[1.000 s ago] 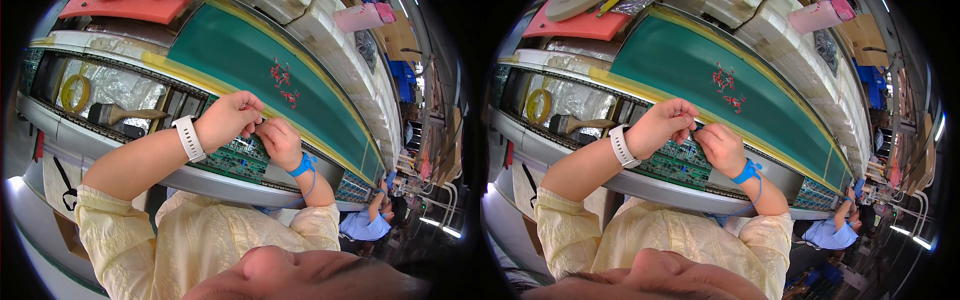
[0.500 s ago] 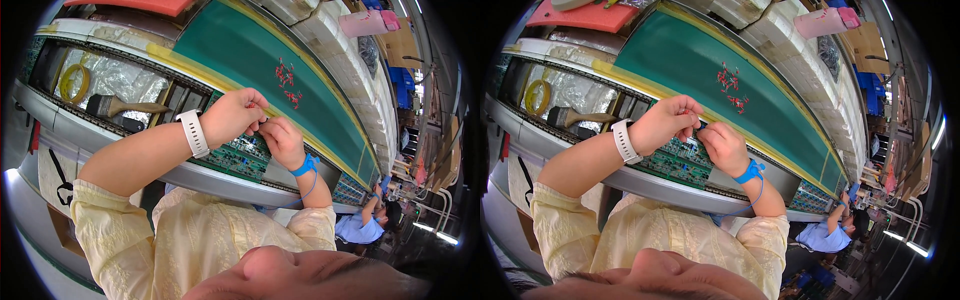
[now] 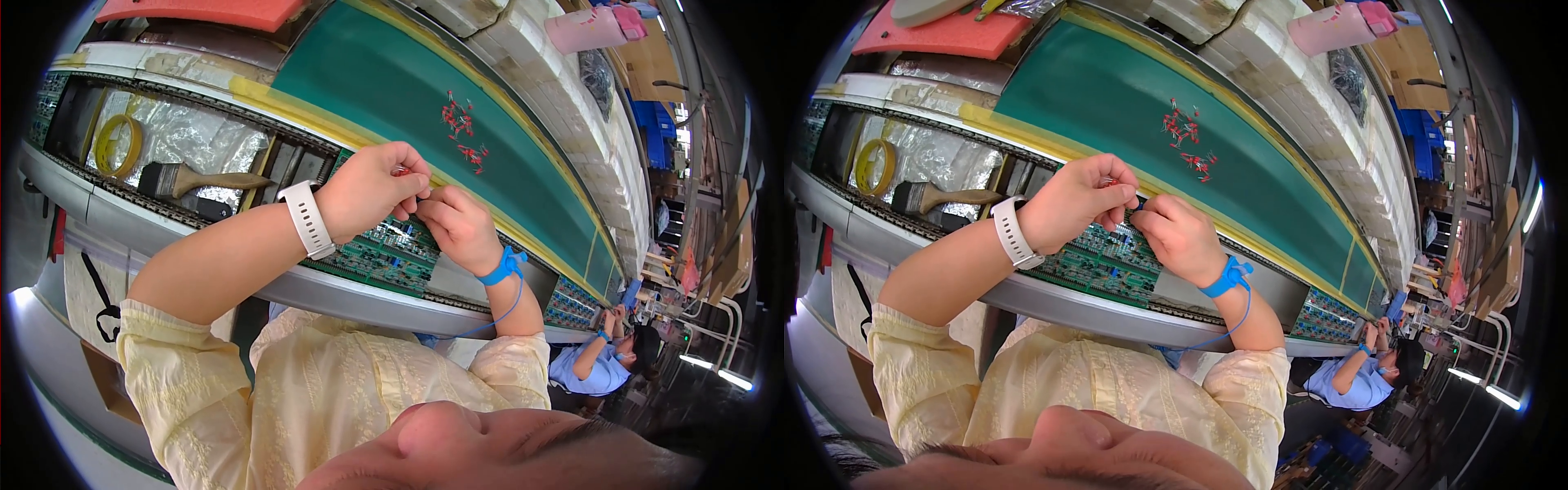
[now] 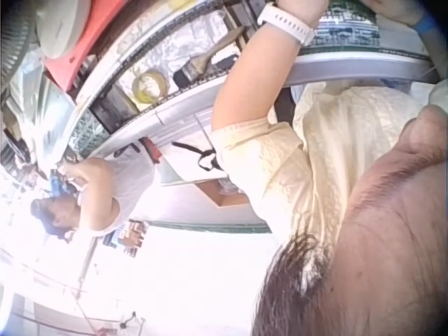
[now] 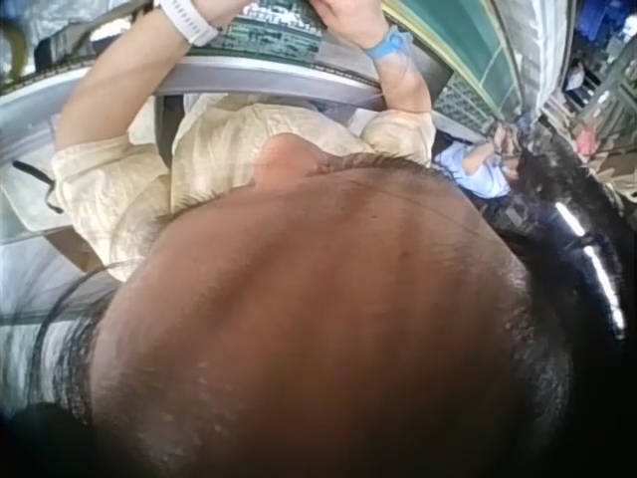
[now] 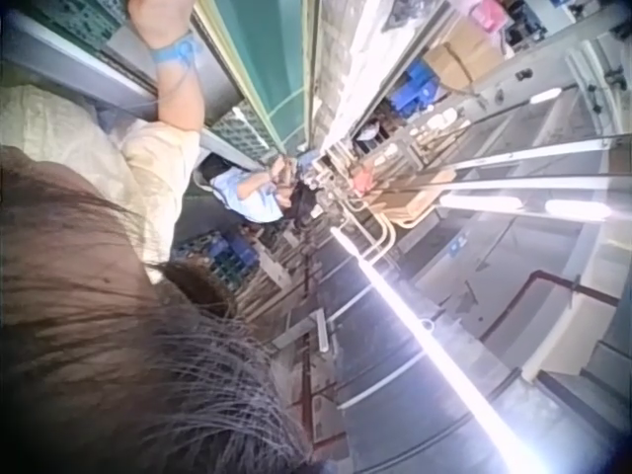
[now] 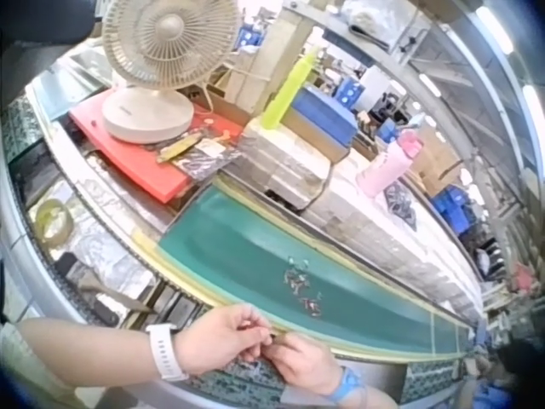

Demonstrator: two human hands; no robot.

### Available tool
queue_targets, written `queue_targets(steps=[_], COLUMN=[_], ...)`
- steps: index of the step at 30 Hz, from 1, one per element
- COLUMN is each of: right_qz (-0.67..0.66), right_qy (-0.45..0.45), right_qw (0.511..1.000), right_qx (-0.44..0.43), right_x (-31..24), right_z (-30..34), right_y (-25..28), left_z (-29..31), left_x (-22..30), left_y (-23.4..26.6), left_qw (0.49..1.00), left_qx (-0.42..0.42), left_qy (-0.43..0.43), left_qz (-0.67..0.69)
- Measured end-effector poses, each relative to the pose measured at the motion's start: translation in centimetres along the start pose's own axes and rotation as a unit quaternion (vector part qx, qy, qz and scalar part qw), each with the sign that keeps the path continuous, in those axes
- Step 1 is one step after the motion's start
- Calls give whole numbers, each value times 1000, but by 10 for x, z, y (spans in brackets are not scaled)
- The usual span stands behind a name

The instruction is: The person manually inserts and assembles small electronic components onto a printed circuit board on an assembly line by hand.

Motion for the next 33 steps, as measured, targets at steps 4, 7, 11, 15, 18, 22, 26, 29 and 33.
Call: queue_targets(steps=[4, 7, 11, 15, 18, 22, 26, 29, 33], right_qz=[11, 23, -22, -141, -224, -298, -330, -347, -332], right_qy=[7, 9, -21, -104, -128, -120, -124, -169, -141], right_qw=[1000, 999, 999, 984, 965, 947, 936, 923, 932], right_qx=[-16, -25, -23, 19, 43, 29, 21, 12, 39], right_x=[-1, -2, -3, -2, -5, -3, -1, 0, 2], right_z=[0, -1, 0, -3, -4, 1, 1, 0, 1], right_y=[2, 5, 12, 25, 20, 15, 17, 20, 19], left_z=[1, 0, 1, 2, 4, 5, 5, 5, 4], left_x=[2, 2, 0, 2, -1, -1, -2, 0, 0], left_y=[0, 0, -1, -3, -8, -10, -10, -10, -9], left_qw=[1000, 1000, 1000, 999, 993, 991, 989, 990, 992], left_qx=[0, 2, 9, -23, -82, -92, -95, -103, -72], left_qy=[2, 8, -3, 15, 12, 1, 8, 19, 33], left_qz=[-7, -11, -5, -33, -79, -101, -116, -94, -100])
Point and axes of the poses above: each hand's wrist, its own z-axis away from the middle knuckle, its own y-axis out of the back of the hand, x = y × z, the point moved 1 cm from there along -z, towards the middle knuckle, and after that the axes turned 5 degrees about y, right-handed, at the moved point
